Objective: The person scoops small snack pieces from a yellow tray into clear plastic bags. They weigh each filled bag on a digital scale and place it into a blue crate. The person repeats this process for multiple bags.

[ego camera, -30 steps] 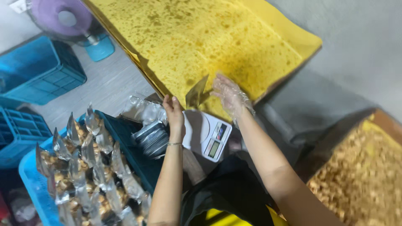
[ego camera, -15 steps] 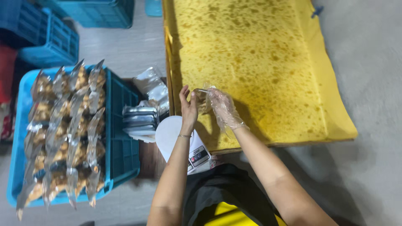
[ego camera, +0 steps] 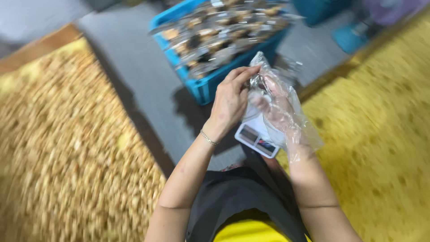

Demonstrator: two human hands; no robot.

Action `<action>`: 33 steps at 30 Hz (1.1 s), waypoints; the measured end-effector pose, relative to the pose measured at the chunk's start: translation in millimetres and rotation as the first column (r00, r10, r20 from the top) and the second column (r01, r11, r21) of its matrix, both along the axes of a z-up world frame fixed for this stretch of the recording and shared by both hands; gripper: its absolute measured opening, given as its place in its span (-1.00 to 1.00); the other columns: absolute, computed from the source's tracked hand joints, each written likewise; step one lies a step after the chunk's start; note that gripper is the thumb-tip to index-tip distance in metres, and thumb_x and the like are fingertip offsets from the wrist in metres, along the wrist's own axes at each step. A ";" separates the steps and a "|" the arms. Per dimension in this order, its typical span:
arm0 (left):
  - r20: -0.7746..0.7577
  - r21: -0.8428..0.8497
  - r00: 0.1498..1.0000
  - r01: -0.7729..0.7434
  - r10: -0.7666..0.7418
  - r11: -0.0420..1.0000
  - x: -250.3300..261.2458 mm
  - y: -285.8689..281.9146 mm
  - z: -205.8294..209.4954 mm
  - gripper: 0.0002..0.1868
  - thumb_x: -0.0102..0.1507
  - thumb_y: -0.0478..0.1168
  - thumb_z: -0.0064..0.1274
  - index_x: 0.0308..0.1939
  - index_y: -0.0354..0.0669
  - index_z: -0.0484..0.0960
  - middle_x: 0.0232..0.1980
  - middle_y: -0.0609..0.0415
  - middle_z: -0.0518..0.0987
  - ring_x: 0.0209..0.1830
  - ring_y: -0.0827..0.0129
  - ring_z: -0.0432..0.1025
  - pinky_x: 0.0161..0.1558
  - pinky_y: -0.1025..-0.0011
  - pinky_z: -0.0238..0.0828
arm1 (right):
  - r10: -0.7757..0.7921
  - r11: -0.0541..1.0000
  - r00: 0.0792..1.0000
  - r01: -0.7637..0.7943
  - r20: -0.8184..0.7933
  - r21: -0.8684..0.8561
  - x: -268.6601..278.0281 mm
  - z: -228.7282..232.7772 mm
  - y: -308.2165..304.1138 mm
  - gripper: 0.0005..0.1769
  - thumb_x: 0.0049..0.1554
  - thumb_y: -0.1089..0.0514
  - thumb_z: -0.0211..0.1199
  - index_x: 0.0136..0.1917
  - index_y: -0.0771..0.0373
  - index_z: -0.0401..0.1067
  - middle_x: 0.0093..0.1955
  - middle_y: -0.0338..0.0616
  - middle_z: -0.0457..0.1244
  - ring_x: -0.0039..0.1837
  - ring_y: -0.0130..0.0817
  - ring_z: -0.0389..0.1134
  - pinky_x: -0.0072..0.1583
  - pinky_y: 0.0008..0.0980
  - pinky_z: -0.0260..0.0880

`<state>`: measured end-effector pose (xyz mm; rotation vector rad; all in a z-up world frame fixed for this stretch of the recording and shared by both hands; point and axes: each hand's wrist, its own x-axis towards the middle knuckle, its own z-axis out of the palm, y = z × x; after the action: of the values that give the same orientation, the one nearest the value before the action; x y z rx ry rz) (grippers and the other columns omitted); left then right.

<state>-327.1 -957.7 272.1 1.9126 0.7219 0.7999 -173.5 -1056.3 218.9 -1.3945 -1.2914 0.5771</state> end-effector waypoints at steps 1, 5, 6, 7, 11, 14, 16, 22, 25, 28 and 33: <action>0.000 0.036 0.998 -0.059 0.059 0.998 -25.5 -0.5 3.1 -0.39 0.13 -0.54 -0.14 0.26 -0.15 0.56 0.25 -0.15 0.56 0.21 -0.02 0.49 0.23 0.25 0.44 | 0.127 0.990 0.990 -0.131 0.061 0.057 -18.3 6.4 10.3 -0.20 0.17 0.03 0.43 0.52 0.35 0.17 0.50 0.00 0.14 0.48 -0.17 0.19 0.47 -0.21 0.21; -0.122 0.116 0.948 -0.282 0.295 0.952 -117.0 -9.3 -1.2 -0.43 0.14 -0.54 -0.15 0.21 -0.21 0.60 0.14 -0.20 0.63 0.14 -0.05 0.51 0.26 0.18 0.40 | 0.301 0.953 0.863 -0.288 0.406 -0.095 -98.6 22.2 40.7 -0.12 0.00 0.24 0.42 0.53 0.36 0.18 0.52 0.21 0.10 0.49 0.18 0.18 0.42 -0.01 0.24; -0.134 0.137 0.922 -0.347 0.364 0.928 -137.8 -18.6 -4.7 -0.46 0.16 -0.54 -0.16 0.18 -0.20 0.62 0.11 -0.18 0.65 0.12 -0.01 0.54 0.24 0.18 0.43 | 0.333 0.943 0.832 -0.298 0.444 -0.148 -120.1 24.5 32.5 -0.15 -0.01 0.27 0.38 0.53 0.34 0.20 0.48 0.24 0.13 0.44 0.19 0.20 0.37 -0.02 0.28; -0.145 0.158 0.890 -0.410 0.432 0.898 -160.2 -29.1 -8.1 -0.49 0.18 -0.53 -0.16 0.16 -0.20 0.63 0.09 -0.16 0.67 0.10 0.02 0.56 0.22 0.18 0.45 | 0.364 0.931 0.797 -0.306 0.482 -0.198 -140.8 25.8 26.9 -0.17 -0.01 0.29 0.33 0.52 0.32 0.22 0.45 0.27 0.16 0.39 0.21 0.23 0.33 -0.03 0.31; -0.372 0.088 0.714 -0.609 0.593 0.789 -241.3 -90.4 -26.8 -0.54 0.18 -0.48 -0.09 0.12 -0.20 0.66 -0.01 -0.16 0.67 0.00 0.01 0.56 0.11 0.17 0.51 | 0.524 0.831 0.788 -0.389 0.323 -0.397 -220.1 21.9 22.1 -0.58 0.15 0.23 0.22 0.28 0.05 0.52 0.10 0.04 0.40 0.14 0.01 0.42 0.12 -0.08 0.43; -0.477 0.044 0.600 -0.713 0.642 0.700 -300.8 -145.7 -53.5 -0.43 0.19 -0.47 -0.10 0.28 -0.10 0.62 0.13 -0.10 0.67 0.08 0.07 0.58 0.11 0.19 0.54 | 0.617 0.750 0.754 -0.476 0.226 -0.460 -274.9 13.6 0.4 -0.71 0.17 0.16 0.24 0.15 0.03 0.60 -0.18 -0.03 0.40 -0.14 -0.16 0.47 -0.07 -0.17 0.46; -0.255 -0.305 0.697 -0.716 0.670 0.628 -341.2 -195.4 -82.8 -0.43 0.25 -0.25 -0.01 0.38 -0.09 0.39 0.35 -0.09 0.47 0.14 0.02 0.48 0.05 0.20 0.54 | 0.700 0.650 0.705 -0.562 0.115 -0.512 -304.2 7.5 -19.3 -0.73 0.14 0.16 0.25 0.11 0.05 0.61 -0.28 -0.10 0.36 -0.30 -0.32 0.45 -0.20 -0.28 0.46; -0.707 0.182 -0.028 -0.973 0.706 0.144 -418.5 -384.6 -232.2 -0.09 0.32 0.43 -0.21 0.63 0.15 0.01 0.68 -0.24 -0.17 0.64 -0.27 -0.28 0.51 -0.20 -0.34 | 0.724 0.448 0.604 -0.778 -0.332 -0.440 -351.0 -16.5 -60.2 -0.61 0.20 0.27 0.10 0.24 0.15 0.58 -0.30 -0.36 0.27 -0.33 -0.63 0.21 -0.29 -0.56 0.29; -0.933 0.173 -0.087 -0.959 0.348 0.223 -393.5 -473.7 -308.8 0.01 0.21 0.58 -0.32 0.62 0.34 -0.19 0.68 -0.10 -0.38 0.59 -0.34 -0.54 0.42 -0.38 -0.64 | 0.660 0.407 0.557 -0.829 -0.504 -0.383 -365.7 -37.4 -74.6 -0.65 0.19 0.29 0.13 0.20 0.28 0.57 -0.34 -0.29 0.25 -0.37 -0.55 0.26 -0.33 -0.54 0.28; -0.937 0.220 -0.130 -0.941 0.325 0.257 -390.4 -504.6 -356.4 -0.05 0.23 0.57 -0.39 0.61 0.43 -0.18 0.69 0.00 -0.33 0.61 -0.30 -0.53 0.43 -0.33 -0.67 | 0.666 0.395 0.608 -0.779 -0.433 -0.486 -362.7 -50.0 -82.1 -0.60 0.15 0.30 0.06 0.20 0.28 0.57 -0.36 -0.26 0.29 -0.39 -0.52 0.30 -0.34 -0.52 0.36; -0.924 0.283 -0.197 -0.928 0.327 0.243 -387.7 -506.2 -368.6 -0.11 0.26 0.56 -0.45 0.61 0.46 -0.14 0.69 0.06 -0.25 0.64 -0.27 -0.49 0.46 -0.27 -0.62 | 0.669 0.379 0.577 -0.807 -0.469 -0.452 -359.7 -56.4 -86.5 -0.62 0.19 0.29 0.05 0.22 0.28 0.54 -0.35 -0.23 0.29 -0.38 -0.51 0.30 -0.35 -0.52 0.36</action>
<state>-714.8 -1463.8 -96.5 0.9611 2.6947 -0.1941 -533.2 -1142.8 162.5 -1.1048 -1.6034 1.9171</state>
